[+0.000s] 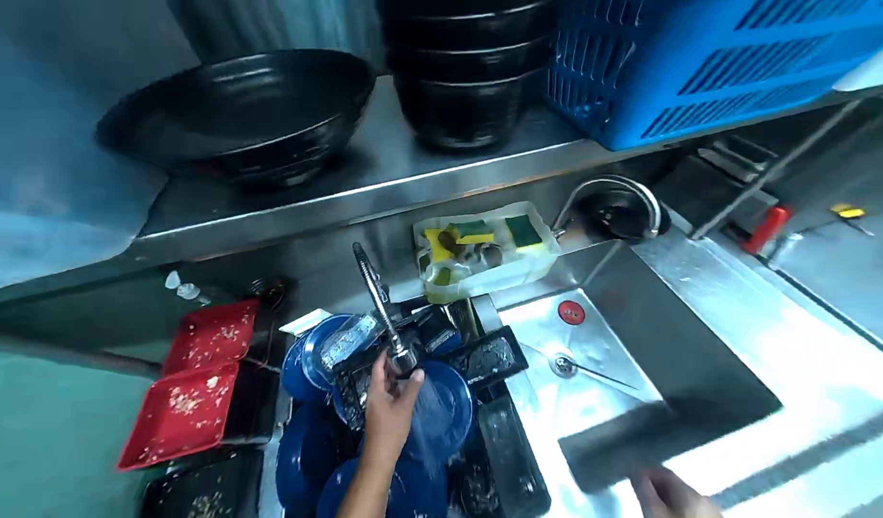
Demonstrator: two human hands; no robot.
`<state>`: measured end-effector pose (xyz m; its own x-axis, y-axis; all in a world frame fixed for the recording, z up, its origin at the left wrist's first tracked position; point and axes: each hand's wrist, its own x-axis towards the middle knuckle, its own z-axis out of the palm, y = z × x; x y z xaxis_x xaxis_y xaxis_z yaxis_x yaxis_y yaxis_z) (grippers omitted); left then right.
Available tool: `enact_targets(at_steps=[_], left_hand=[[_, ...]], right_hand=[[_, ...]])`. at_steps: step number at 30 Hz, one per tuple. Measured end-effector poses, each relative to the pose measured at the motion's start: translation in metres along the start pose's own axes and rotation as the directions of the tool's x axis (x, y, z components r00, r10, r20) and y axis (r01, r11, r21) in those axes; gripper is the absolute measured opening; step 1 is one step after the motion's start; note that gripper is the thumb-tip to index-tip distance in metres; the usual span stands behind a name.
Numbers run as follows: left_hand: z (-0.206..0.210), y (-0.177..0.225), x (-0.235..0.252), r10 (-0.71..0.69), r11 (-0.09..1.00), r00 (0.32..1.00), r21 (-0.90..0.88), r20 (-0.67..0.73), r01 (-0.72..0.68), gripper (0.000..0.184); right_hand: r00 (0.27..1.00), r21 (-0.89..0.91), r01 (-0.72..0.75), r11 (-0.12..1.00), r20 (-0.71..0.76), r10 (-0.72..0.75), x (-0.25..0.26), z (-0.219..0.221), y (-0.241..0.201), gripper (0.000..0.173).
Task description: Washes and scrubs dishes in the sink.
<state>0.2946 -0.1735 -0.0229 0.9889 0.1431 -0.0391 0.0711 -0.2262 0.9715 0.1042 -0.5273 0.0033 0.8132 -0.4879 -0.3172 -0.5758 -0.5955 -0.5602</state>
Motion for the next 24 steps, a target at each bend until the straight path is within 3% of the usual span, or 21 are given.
enact_targets(at_steps=[2,4,6,8,10,13,16,19,21,23,24], left_hand=[[0.009,-0.006,-0.016,-0.085,0.990,0.995,0.104,-0.056,0.091,0.070],[0.024,-0.013,-0.030,-0.167,0.917,0.971,0.336,-0.169,0.216,0.069],[0.044,-0.022,-0.041,-0.233,0.806,0.934,0.484,-0.272,0.342,0.090],[0.066,-0.031,-0.049,-0.278,0.700,0.885,0.552,-0.373,0.453,0.112],[0.079,-0.029,-0.050,-0.305,0.619,0.825,0.560,-0.476,0.551,0.118],[0.078,-0.013,-0.043,-0.395,0.534,0.748,0.529,-0.533,0.659,0.117],[0.067,-0.012,-0.029,-0.291,0.530,0.814,0.624,-0.502,0.574,0.088],[0.039,-0.031,-0.002,-0.065,0.654,0.916,0.676,-0.396,0.339,0.059],[0.018,-0.039,0.030,0.045,0.723,0.951,0.667,-0.305,0.180,0.052],[0.008,-0.034,0.076,0.090,0.641,0.975,0.761,-0.205,0.101,0.049],[0.006,-0.031,0.099,0.028,0.573,0.988,0.812,-0.155,0.111,0.052]], right_hand=[[0.954,-0.015,0.276,0.961,-0.120,-0.276,0.059,-0.011,-0.061,0.034],[0.894,0.044,0.445,0.894,-0.080,-0.441,0.123,-0.014,-0.132,0.027],[0.865,0.066,0.487,0.871,0.104,-0.491,0.187,-0.012,-0.205,0.028],[0.833,-0.020,0.531,0.847,0.195,-0.517,0.249,0.012,-0.264,0.038],[0.808,-0.106,0.575,0.811,0.228,-0.543,0.299,0.044,-0.301,0.051],[0.771,-0.235,0.620,0.749,0.360,-0.525,0.342,0.078,-0.319,0.069],[0.781,-0.300,0.581,0.757,0.468,-0.414,0.345,0.084,-0.326,0.070],[0.761,-0.264,0.532,0.805,0.566,-0.318,0.353,0.081,-0.328,0.053],[0.771,-0.045,0.491,0.870,0.488,-0.409,0.359,0.079,-0.317,0.042],[0.803,0.204,0.429,0.880,0.359,-0.475,0.359,0.071,-0.309,0.033],[0.804,0.274,0.418,0.866,0.333,-0.493,0.358,0.067,-0.305,0.035]])
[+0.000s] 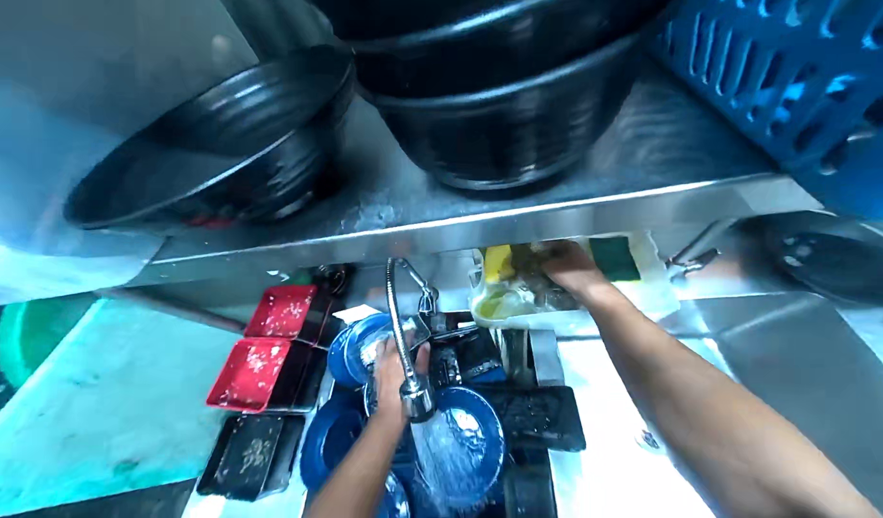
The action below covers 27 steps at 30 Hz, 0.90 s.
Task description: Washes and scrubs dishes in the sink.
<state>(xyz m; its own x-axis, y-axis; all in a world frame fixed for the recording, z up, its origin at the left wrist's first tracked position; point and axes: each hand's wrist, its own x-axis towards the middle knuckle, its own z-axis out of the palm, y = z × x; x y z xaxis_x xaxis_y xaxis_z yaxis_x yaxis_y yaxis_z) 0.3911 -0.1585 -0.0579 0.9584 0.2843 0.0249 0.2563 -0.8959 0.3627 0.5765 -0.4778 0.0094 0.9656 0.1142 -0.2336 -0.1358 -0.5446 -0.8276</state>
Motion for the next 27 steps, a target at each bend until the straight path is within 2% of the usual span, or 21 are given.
enact_targets(at_steps=[2,3,5,6,8,10,12,14,18,19,21,22,24,25,27], left_hand=[[0.005,0.007,0.039,0.005,0.992,0.990,0.124,0.140,-0.023,0.062],[0.006,0.012,0.053,0.000,0.989,0.984,0.148,0.179,-0.026,0.066],[0.011,0.022,0.073,-0.034,0.986,0.987,0.164,0.156,0.009,0.064],[0.012,0.028,0.079,-0.085,0.984,0.984,0.169,0.156,0.058,0.063],[0.013,0.038,0.085,-0.171,0.974,0.965,0.184,0.199,0.135,0.061],[0.021,0.041,0.094,-0.221,0.959,0.952,0.223,0.209,0.174,0.057],[0.041,0.030,0.097,-0.152,0.958,0.981,0.261,0.125,0.115,0.056],[0.049,0.021,0.100,-0.055,0.934,0.993,0.356,0.107,0.013,0.051],[0.042,0.027,0.102,0.039,0.854,0.975,0.500,0.218,-0.146,0.033],[0.040,0.029,0.103,0.047,0.825,0.966,0.535,0.255,-0.181,0.031],[0.029,0.037,0.100,0.070,0.784,0.942,0.567,0.327,-0.255,0.031],[0.024,0.040,0.098,0.089,0.756,0.929,0.582,0.359,-0.298,0.032],[0.019,0.042,0.095,0.121,0.668,0.898,0.634,0.423,-0.389,0.032],[0.019,0.042,0.093,0.141,0.610,0.885,0.665,0.443,-0.431,0.032],[0.018,0.040,0.090,0.171,0.549,0.871,0.690,0.460,-0.472,0.031]], right_hand=[[1.000,-0.020,-0.023,1.000,0.017,0.023,-0.010,-0.006,0.006,0.049],[0.996,-0.120,-0.069,0.990,0.052,0.076,-0.015,-0.008,0.011,0.056],[0.979,-0.413,-0.077,0.907,0.143,0.148,-0.019,-0.009,0.020,0.050],[0.967,-0.492,-0.042,0.870,0.198,0.159,-0.024,-0.012,0.020,0.046],[0.941,-0.510,-0.003,0.860,0.289,0.174,-0.039,-0.022,0.007,0.043],[0.937,-0.434,-0.034,0.900,0.299,0.180,-0.049,-0.031,0.002,0.047],[0.962,-0.326,-0.044,0.944,0.243,0.128,-0.058,-0.034,0.005,0.046],[0.978,-0.308,-0.029,0.951,0.187,0.091,-0.067,-0.034,-0.002,0.058],[0.998,-0.548,-0.038,0.835,0.017,0.057,-0.096,-0.025,-0.019,0.079],[0.997,-0.606,-0.074,0.792,-0.050,0.056,-0.105,-0.021,-0.024,0.081],[0.968,-0.642,-0.243,0.727,-0.215,0.134,-0.123,-0.012,-0.037,0.084],[0.939,-0.619,-0.335,0.710,-0.283,0.196,-0.132,-0.007,-0.043,0.085],[0.877,-0.476,-0.469,0.744,-0.348,0.331,-0.144,0.002,-0.047,0.090],[0.852,-0.348,-0.506,0.789,-0.346,0.394,-0.149,0.006,-0.046,0.089],[0.818,0.020,-0.526,0.850,-0.261,0.513,-0.157,0.014,-0.051,0.075]])
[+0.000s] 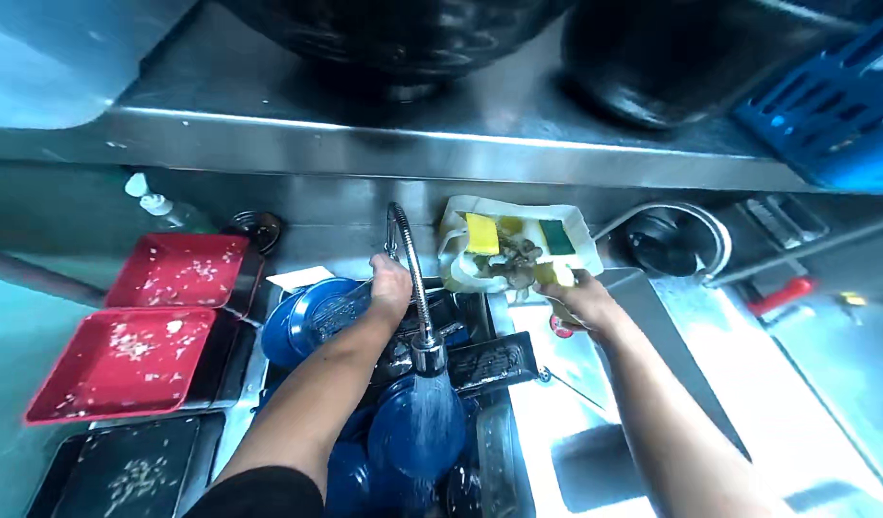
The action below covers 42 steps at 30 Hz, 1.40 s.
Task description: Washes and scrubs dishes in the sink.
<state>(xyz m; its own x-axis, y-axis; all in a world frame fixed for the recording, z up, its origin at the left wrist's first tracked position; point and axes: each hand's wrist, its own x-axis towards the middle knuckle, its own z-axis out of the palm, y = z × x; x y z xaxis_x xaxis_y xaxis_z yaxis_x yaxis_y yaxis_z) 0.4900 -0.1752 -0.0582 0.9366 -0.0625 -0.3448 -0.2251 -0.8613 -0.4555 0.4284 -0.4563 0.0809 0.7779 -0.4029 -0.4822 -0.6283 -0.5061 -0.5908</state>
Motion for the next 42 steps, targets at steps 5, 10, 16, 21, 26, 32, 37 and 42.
enact_targets(at_steps=[5,10,16,21,26,32,37,42], left_hand=[[0.002,-0.001,-0.003,0.051,0.997,0.999,0.065,-0.010,-0.050,0.027],[0.001,-0.002,-0.005,0.076,0.993,0.996,0.090,-0.046,-0.072,0.024],[0.009,-0.012,-0.009,0.012,0.993,0.994,-0.118,-0.104,-0.024,0.032],[0.005,-0.012,-0.009,-0.029,0.974,0.995,-0.227,-0.093,0.007,0.030],[-0.001,-0.009,-0.013,-0.122,0.942,0.990,-0.323,-0.074,0.092,0.032],[-0.005,-0.005,-0.014,-0.213,0.878,0.976,-0.445,-0.038,0.175,0.031],[-0.002,-0.004,-0.011,-0.252,0.831,0.966,-0.524,-0.053,0.188,0.031],[-0.004,-0.013,-0.015,-0.272,0.737,0.962,-0.644,-0.005,0.205,0.041]], right_hand=[[0.987,0.673,-0.142,0.726,0.152,0.052,-0.026,0.011,-0.024,0.054],[0.999,0.636,0.012,0.771,0.028,-0.038,-0.059,0.046,-0.009,0.040],[0.989,0.582,-0.123,0.804,0.142,0.049,-0.099,0.105,0.092,0.042],[0.960,0.551,-0.277,0.787,0.197,0.200,-0.146,0.120,0.150,0.041],[0.963,0.574,-0.268,0.773,0.138,0.231,-0.168,0.104,0.187,0.037],[0.982,0.657,-0.177,0.733,0.067,0.177,-0.178,0.086,0.228,0.038],[0.984,0.715,-0.166,0.679,0.079,0.157,-0.192,0.072,0.247,0.038],[0.966,0.721,-0.227,0.655,0.081,0.246,-0.207,0.064,0.257,0.043]])
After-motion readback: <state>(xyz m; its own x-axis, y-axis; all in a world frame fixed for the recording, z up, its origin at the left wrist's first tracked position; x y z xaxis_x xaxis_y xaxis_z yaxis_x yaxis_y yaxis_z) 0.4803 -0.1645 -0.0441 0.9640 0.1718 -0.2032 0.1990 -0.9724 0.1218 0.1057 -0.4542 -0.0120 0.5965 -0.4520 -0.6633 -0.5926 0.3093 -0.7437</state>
